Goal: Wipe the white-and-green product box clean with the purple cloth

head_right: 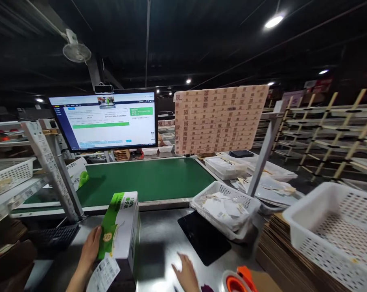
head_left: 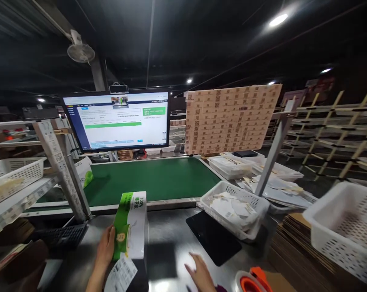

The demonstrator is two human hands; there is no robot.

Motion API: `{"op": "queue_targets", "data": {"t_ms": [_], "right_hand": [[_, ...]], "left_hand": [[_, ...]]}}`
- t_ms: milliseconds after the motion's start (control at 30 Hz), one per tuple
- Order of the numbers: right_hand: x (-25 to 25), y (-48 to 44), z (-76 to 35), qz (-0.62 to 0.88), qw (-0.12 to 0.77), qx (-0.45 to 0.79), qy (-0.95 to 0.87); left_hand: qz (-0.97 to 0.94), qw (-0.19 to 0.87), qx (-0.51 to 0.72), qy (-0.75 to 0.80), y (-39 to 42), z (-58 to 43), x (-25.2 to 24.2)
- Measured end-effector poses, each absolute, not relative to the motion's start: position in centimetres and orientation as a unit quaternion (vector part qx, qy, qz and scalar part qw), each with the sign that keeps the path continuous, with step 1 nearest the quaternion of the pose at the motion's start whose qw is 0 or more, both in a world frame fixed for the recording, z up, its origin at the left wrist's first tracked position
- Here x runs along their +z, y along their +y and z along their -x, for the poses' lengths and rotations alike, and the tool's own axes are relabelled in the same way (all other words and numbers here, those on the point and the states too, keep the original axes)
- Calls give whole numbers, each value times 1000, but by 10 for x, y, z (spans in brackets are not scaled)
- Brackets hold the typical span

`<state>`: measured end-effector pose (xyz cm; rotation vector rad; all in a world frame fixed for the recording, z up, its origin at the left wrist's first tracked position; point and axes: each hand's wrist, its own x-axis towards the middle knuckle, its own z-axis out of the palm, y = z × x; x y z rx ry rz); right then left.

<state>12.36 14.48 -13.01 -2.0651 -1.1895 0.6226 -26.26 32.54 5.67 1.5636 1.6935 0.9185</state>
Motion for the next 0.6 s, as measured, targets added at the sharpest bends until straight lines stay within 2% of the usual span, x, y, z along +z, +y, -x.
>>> {"op": "queue_targets", "data": {"t_ms": [100,233,433,500,600], "right_hand": [[-127,180,-192,833,341,148,-411],[-132,206,-250,858,323,113,-383],[-154,227,-271,876,321,61,-355],[-153,226,-264,889,315,50,-329],[-146,205,-226,885,286,72,-359]], "left_hand": [[-576,320,350,666,332,264,48],[-553,327,368,672,335,269,34],[-409,279,558,666,310,278,9],[-362,315,554,680,292,284,-3],[-393,332,496,699,261,293,-7]]}}
